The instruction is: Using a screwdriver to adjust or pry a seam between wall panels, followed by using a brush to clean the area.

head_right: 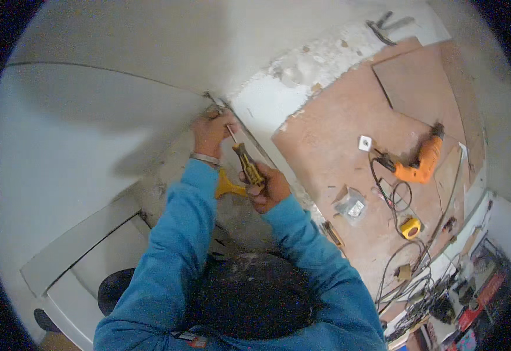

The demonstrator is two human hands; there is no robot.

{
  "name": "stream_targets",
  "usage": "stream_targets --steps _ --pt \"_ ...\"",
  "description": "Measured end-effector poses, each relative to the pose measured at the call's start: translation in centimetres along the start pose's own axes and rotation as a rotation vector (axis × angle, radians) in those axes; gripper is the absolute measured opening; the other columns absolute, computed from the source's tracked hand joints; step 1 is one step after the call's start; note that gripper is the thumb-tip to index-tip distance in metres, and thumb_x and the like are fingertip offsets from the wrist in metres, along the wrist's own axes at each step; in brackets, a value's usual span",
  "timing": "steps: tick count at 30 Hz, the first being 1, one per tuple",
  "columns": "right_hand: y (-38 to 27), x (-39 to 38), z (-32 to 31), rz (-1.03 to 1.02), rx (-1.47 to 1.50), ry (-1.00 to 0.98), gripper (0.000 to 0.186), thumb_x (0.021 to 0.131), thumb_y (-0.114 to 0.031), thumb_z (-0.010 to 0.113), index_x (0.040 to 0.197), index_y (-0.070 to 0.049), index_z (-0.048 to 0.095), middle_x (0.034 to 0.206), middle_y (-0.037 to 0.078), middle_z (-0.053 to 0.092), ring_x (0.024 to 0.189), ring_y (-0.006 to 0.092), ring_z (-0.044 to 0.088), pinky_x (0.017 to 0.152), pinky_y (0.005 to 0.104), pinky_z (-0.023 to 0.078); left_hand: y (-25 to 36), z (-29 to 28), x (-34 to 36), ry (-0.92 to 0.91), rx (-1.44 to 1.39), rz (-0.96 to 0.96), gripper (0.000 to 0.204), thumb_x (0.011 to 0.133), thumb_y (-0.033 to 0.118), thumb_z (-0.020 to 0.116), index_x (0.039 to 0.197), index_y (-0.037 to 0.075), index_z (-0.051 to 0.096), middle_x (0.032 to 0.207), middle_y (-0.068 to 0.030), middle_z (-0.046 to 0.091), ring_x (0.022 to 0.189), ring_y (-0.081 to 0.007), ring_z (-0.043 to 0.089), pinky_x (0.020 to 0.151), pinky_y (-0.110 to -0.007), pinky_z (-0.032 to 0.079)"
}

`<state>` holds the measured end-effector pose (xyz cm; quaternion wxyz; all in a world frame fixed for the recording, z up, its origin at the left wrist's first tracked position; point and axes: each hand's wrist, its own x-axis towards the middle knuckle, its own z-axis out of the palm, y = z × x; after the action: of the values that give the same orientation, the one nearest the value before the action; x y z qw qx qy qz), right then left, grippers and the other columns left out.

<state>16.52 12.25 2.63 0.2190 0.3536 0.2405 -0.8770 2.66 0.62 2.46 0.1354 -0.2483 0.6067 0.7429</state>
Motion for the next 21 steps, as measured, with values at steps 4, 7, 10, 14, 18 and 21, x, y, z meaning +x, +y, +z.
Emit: stream_targets --steps 4,7,10,14,18,21 --pt "-0.3 0.5 0.1 0.218 0.245 -0.135 0.03 0.09 -0.026 0.047 0.112 -0.006 0.054 0.08 0.012 0.063 0.052 0.0144 0.056 0.033 0.0224 0.036 1.2 -0.4 0.2 -0.063 0.219 -0.026 0.011 0.08 0.009 0.06 0.077 -0.001 0.06 0.069 -0.0085 0.061 0.058 -0.0178 0.06 0.052 -0.028 0.053" --pt "1.4 1.2 0.6 -0.545 -0.495 0.076 0.027 0.09 -0.023 0.045 0.107 -0.004 0.053 0.077 0.011 0.062 0.05 0.0158 0.056 0.034 0.0232 0.039 1.0 -0.3 0.3 -0.09 0.231 -0.001 0.013 0.08 0.011 0.06 0.078 -0.001 0.061 0.069 -0.0076 0.061 0.058 -0.0163 0.06 0.053 -0.027 0.052" --pt "2.8 1.0 0.3 -1.041 -0.985 0.239 0.025 0.09 -0.021 0.045 0.104 -0.002 0.053 0.075 0.01 0.061 0.048 0.0168 0.056 0.035 0.0237 0.041 1.3 -0.6 0.7 -0.111 0.317 -0.013 0.015 0.081 0.012 0.061 0.08 -0.002 0.061 0.07 -0.0082 0.061 0.059 -0.0156 0.06 0.055 -0.027 0.052" --pt "2.1 0.4 -0.2 -0.733 -0.8 0.188 0.031 0.084 -0.012 0.053 0.113 0.0 0.051 0.086 0.012 0.06 0.067 0.0235 0.058 0.062 0.0304 0.047 2.5 -0.9 0.9 -0.124 0.333 -0.071 0.014 0.081 0.012 0.06 0.083 -0.003 0.062 0.072 -0.0086 0.062 0.06 -0.0164 0.06 0.057 -0.028 0.052" --pt "1.8 0.5 -1.1 -0.951 -0.999 0.217 0.038 0.081 -0.009 0.058 0.117 0.0 0.051 0.101 0.015 0.058 0.08 0.0276 0.059 0.075 0.0354 0.049 2.1 -0.1 0.8 -0.103 0.356 -0.038 0.018 0.084 0.014 0.059 0.087 -0.003 0.061 0.075 -0.0091 0.062 0.064 -0.0172 0.061 0.059 -0.029 0.053" --pt "2.6 0.1 0.6 -1.121 -1.226 0.298 0.035 0.083 -0.011 0.056 0.116 0.0 0.053 0.097 0.015 0.06 0.07 0.0252 0.06 0.066 0.0323 0.05 0.9 -1.7 1.3 -0.093 0.266 -0.041 0.018 0.085 0.014 0.058 0.088 -0.003 0.06 0.078 -0.0094 0.063 0.065 -0.0177 0.061 0.061 -0.029 0.053"
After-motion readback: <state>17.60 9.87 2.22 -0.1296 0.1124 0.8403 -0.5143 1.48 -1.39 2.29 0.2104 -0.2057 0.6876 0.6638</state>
